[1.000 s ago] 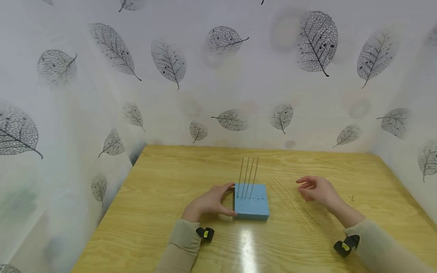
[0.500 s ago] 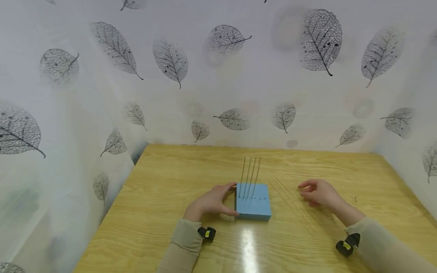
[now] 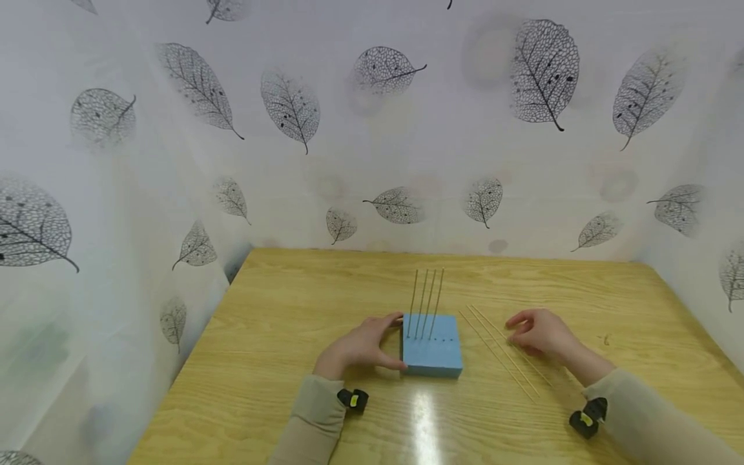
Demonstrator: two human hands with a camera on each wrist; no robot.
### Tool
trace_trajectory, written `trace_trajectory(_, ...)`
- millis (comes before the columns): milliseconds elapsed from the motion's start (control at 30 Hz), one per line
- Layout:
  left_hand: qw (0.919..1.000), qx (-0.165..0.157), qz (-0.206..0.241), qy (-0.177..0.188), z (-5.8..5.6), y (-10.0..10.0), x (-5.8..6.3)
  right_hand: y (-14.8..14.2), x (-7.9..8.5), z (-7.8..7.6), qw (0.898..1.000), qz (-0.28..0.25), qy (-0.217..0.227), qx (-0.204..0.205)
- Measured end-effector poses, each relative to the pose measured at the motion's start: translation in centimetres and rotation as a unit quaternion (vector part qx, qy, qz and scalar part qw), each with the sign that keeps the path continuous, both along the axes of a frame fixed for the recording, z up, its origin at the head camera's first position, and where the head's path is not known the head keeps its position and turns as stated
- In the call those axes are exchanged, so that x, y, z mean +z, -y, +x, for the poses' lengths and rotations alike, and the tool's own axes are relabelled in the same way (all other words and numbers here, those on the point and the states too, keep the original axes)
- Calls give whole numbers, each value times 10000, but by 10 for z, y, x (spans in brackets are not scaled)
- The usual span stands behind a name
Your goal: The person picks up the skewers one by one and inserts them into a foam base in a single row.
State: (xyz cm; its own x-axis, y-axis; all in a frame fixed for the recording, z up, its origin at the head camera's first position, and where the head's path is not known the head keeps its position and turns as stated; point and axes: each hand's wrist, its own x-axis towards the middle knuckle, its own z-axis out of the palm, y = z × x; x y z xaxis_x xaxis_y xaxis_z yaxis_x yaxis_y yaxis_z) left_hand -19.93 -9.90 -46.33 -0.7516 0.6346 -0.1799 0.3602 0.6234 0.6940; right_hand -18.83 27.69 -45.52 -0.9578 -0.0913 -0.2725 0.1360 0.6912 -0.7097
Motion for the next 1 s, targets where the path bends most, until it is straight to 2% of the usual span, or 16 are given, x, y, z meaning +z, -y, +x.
trace_trajectory(233, 10000, -4, 9, -7, 1, 1, -2, 4, 0, 2, 9989, 345, -257, 199)
trace_trajectory(567, 10000, -2, 32, -15, -1, 0, -2, 6, 0, 1, 9949, 792, -560, 268)
trace_trajectory(800, 10000, -57, 65, -10, -2, 1, -1, 4, -2, 1, 9979, 500, -360, 201)
trace_trajectory(1000, 10000, -52, 12, -24, -1, 1, -1, 1, 6, 0, 9976, 579, -310, 205)
